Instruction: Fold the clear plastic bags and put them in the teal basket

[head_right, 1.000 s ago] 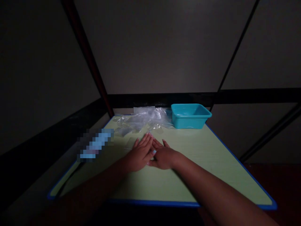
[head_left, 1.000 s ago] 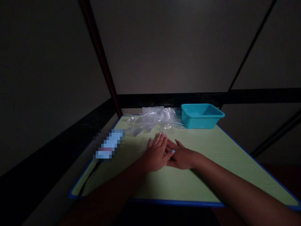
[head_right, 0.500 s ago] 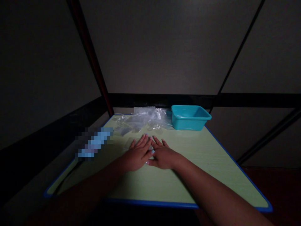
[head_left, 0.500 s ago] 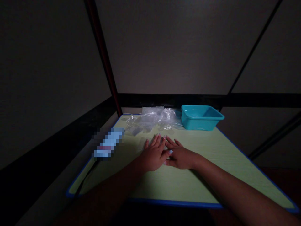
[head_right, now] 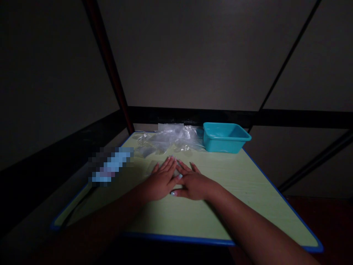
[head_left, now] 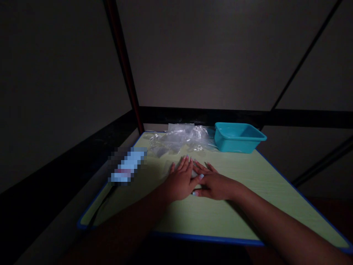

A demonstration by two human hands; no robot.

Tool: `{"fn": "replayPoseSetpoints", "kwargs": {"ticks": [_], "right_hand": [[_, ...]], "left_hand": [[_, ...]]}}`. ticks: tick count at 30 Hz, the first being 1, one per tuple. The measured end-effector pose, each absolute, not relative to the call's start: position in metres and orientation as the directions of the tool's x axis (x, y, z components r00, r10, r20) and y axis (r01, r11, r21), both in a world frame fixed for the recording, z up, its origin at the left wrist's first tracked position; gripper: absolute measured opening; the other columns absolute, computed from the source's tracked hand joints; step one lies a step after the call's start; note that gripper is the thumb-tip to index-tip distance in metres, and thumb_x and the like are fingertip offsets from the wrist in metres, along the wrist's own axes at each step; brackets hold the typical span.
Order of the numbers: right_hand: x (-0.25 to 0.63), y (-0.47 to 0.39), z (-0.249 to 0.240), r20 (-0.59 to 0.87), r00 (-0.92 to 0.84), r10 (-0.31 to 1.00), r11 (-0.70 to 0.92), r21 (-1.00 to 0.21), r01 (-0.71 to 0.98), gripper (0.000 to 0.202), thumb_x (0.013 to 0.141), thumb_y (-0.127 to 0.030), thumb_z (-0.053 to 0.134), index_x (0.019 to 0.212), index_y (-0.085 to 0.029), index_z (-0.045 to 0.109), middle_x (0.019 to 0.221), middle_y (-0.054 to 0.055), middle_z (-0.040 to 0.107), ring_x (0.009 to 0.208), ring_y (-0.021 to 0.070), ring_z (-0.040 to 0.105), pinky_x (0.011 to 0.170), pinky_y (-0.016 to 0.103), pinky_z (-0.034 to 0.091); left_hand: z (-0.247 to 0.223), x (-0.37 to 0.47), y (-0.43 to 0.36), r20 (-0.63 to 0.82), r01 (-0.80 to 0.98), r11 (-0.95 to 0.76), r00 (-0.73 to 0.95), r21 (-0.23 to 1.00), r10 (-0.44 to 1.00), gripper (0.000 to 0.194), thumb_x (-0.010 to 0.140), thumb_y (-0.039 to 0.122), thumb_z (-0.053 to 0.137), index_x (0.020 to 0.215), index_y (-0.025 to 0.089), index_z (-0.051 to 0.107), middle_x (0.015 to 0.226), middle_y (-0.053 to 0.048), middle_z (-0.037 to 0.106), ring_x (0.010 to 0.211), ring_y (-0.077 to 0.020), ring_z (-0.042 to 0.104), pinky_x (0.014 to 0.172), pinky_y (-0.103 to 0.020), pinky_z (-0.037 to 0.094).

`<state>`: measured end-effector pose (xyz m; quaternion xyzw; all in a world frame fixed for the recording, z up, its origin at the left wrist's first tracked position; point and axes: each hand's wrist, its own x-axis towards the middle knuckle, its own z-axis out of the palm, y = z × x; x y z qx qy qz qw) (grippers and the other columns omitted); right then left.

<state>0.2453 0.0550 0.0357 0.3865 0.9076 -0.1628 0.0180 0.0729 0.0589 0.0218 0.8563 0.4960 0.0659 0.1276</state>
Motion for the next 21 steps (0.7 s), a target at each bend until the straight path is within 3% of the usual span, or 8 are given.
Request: {"fn": "replayPoseSetpoints", "kwargs": {"ticks": [4,9,13,16,21], "right_hand": [[0.246,0.054,0.038,-0.177,-0.692,0.7,0.635,-0.291,0.716,0.058,0.082,-0.058,0.051,0.136,-0.037,0.042,0.153,0.007,0.001,0.139,0.0304,-0.007,0.105,0.061,-0.002],[0.253,0.052,0.052,-0.138,-0.704,0.697,0.636,-0.334,0.696,0.053,0.083,-0.059,0.05,0.132,-0.039,0.046,0.153,0.003,0.011,0.139,0.0312,0.0,0.102,0.064,-0.006],[0.256,0.052,0.054,-0.068,-0.627,0.776,0.575,-0.335,0.747,0.06,0.089,-0.054,0.04,0.143,-0.028,0.031,0.15,0.009,0.024,0.139,0.029,0.012,0.105,0.062,-0.002],[0.253,0.052,0.045,-0.068,-0.601,0.797,0.556,-0.306,0.773,0.063,0.094,-0.047,0.03,0.148,-0.019,0.015,0.151,0.013,0.015,0.14,0.0256,0.009,0.108,0.058,0.003],[0.247,0.05,0.038,-0.205,-0.651,0.731,0.588,-0.295,0.753,0.068,0.091,-0.049,0.037,0.148,-0.022,0.011,0.153,0.011,0.003,0.14,0.0258,-0.002,0.108,0.057,0.001]], "left_hand": [[0.019,0.075,0.06,-0.035,0.889,-0.365,0.388,0.277,0.921,0.078,0.09,0.059,0.01,0.146,0.005,0.013,0.152,-0.016,0.008,0.141,-0.028,0.002,0.11,-0.056,0.011],[0.016,0.075,0.06,-0.05,0.89,-0.36,0.388,0.279,0.92,0.082,0.089,0.063,0.007,0.146,0.003,0.011,0.152,-0.02,0.008,0.141,-0.0302,0.002,0.109,-0.055,0.012],[0.014,0.075,0.06,-0.039,0.901,-0.365,0.384,0.236,0.923,0.08,0.09,0.061,0.012,0.145,0.003,0.013,0.151,-0.021,0.01,0.141,-0.0305,0.002,0.11,-0.054,0.013],[0.014,0.075,0.06,-0.032,0.904,-0.366,0.382,0.219,0.924,0.079,0.09,0.059,0.013,0.145,0.003,0.015,0.151,-0.021,0.012,0.141,-0.0305,0.003,0.11,-0.054,0.013],[0.015,0.075,0.061,-0.046,0.899,-0.365,0.387,0.243,0.921,0.073,0.092,0.054,0.013,0.144,0.004,0.02,0.152,-0.02,0.011,0.141,-0.0306,0.002,0.109,-0.056,0.013]]}}
